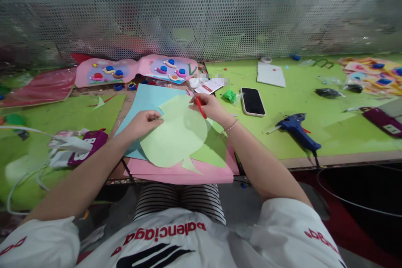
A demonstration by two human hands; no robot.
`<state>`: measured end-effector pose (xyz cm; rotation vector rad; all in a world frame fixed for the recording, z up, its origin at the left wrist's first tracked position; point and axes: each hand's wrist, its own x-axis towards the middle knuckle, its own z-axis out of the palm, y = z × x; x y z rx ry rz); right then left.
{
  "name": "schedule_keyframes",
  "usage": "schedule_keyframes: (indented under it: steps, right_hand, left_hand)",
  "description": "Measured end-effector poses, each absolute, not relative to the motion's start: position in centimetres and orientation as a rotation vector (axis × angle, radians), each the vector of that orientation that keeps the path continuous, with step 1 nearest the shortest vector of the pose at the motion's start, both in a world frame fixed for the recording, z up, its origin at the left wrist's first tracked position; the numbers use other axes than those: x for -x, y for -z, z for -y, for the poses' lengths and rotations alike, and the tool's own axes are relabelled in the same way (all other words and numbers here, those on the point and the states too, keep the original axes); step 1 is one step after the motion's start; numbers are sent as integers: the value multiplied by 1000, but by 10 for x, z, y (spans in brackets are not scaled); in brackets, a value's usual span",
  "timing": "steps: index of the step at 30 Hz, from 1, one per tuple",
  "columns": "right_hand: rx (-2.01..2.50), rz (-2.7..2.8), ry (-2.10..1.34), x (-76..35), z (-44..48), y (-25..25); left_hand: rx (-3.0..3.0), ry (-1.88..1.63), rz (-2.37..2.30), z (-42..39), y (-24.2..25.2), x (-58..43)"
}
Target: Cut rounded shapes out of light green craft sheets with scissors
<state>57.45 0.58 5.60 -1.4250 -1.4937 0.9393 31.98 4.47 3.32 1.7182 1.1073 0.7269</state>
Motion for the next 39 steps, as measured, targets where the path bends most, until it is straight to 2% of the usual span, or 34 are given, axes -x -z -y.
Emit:
schedule_keyframes:
  steps: [5, 10, 25, 39]
  right_hand:
    - [1676, 1539, -562, -595, -12, -53]
    - [1834, 1860, -298, -611, -11, -54]
    - [1917, 1927, -421, -610, -11, -53]
    - [1922, 1910, -472, -609, -10, -57]
  left_hand:
    - [-1671, -995, -1240, -58, -28, -316]
    - [-1531, -1063, -1306, -65, -23, -313]
    - [-1338, -1068, -1218, -66, -17, -314]
    - [-1431, -1036, -1243, -67, -18, -313]
